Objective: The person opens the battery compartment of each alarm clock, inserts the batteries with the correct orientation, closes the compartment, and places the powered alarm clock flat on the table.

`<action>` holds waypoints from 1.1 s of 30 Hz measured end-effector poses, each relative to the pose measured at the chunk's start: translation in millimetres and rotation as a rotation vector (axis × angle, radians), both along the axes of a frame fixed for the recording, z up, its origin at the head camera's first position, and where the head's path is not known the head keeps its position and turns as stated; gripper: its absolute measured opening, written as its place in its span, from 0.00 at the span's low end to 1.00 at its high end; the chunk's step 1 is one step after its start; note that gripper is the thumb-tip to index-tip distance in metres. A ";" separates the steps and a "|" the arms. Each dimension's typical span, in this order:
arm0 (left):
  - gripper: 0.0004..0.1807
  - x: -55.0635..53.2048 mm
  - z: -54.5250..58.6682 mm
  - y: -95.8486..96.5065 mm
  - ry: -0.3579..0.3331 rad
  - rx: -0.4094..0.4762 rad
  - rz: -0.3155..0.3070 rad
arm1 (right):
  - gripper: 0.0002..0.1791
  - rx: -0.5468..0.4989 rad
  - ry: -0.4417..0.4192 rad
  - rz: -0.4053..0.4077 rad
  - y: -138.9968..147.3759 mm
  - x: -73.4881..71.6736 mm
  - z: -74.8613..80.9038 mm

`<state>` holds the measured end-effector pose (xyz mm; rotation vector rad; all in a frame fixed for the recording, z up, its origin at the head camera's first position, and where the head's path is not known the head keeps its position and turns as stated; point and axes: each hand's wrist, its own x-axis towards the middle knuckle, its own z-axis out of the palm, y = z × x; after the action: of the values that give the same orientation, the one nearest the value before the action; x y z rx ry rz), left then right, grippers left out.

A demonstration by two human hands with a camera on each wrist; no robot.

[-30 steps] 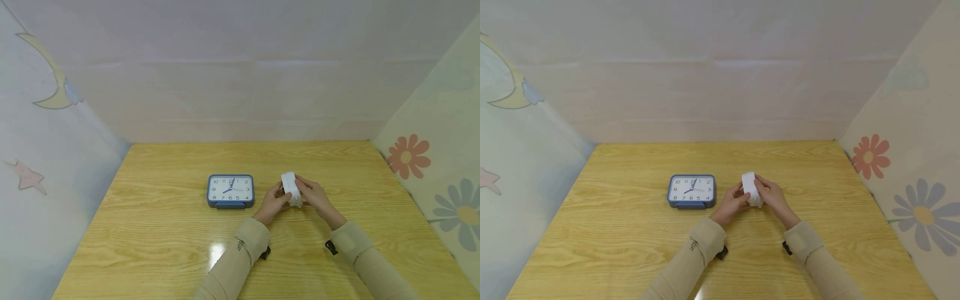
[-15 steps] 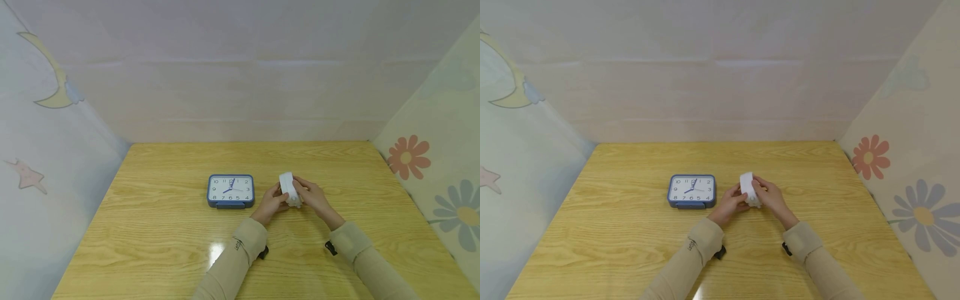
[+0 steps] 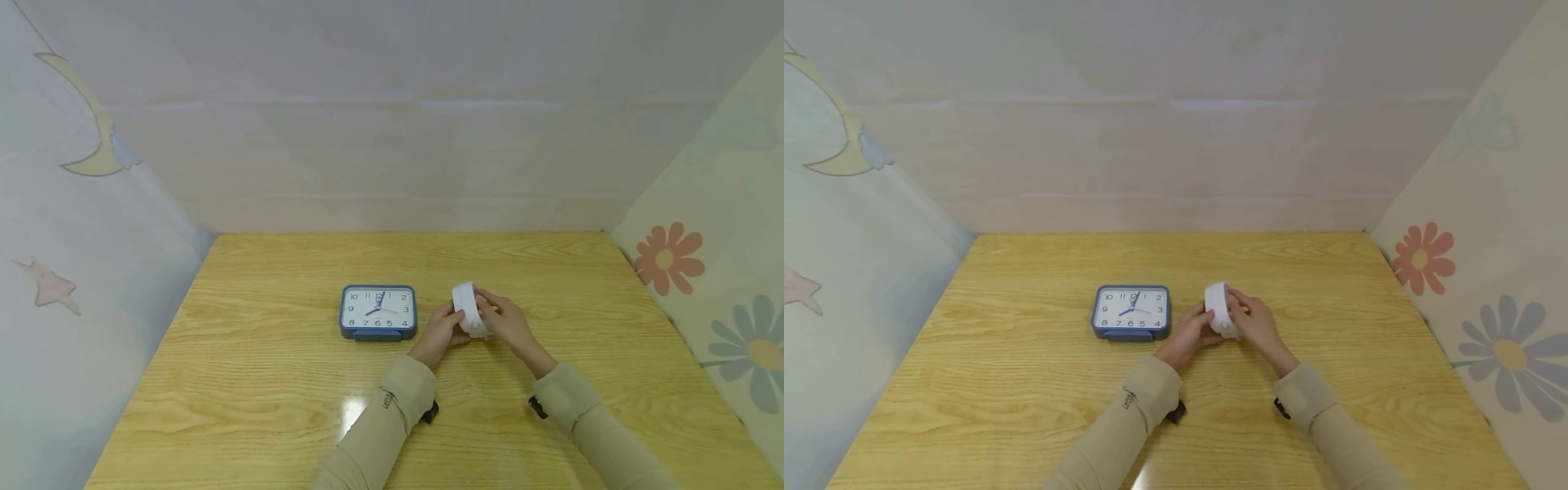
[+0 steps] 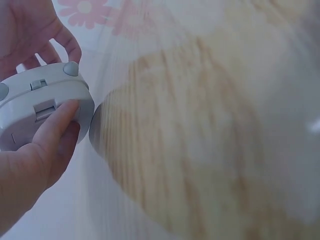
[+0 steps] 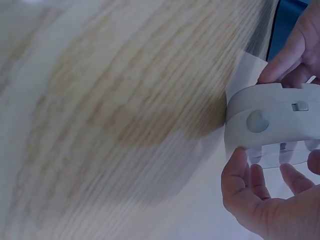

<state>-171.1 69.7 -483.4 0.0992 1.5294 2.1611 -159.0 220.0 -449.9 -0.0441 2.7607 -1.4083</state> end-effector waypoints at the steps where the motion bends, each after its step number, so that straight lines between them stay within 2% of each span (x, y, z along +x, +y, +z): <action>1: 0.24 -0.3 -0.2 0.2 -0.002 0.002 0.000 | 0.25 -0.003 0.001 -0.007 0.7 -0.2 -0.7; 5: 0.23 -1.2 -1.6 0.0 -0.008 0.010 -0.003 | 0.25 0.006 -0.010 -0.027 3.0 -1.1 -3.0; 10: 0.21 -1.2 -2.0 -1.1 -0.012 0.023 -0.004 | 0.30 0.032 -0.061 -0.047 4.6 -3.6 -3.6; 17: 0.20 -0.1 -3.3 -0.8 -0.013 0.030 0.006 | 0.34 -0.054 -0.178 -0.063 6.3 -5.1 -3.3; 25: 0.20 0.9 -2.2 -0.9 0.032 -0.004 0.015 | 0.32 -0.077 -0.195 -0.085 6.5 -4.3 -3.1; 27: 0.21 0.7 -1.7 0.1 0.055 -0.032 0.032 | 0.32 -0.069 -0.192 -0.087 6.9 -3.9 -2.9; 33: 0.22 -3.0 -2.1 4.3 0.136 -0.157 0.152 | 0.33 -0.048 -0.184 -0.088 8.4 -2.6 -2.9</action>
<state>-174.1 74.0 -485.5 0.0808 1.8321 2.1785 -161.6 228.4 -452.8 0.1978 2.6087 -1.4190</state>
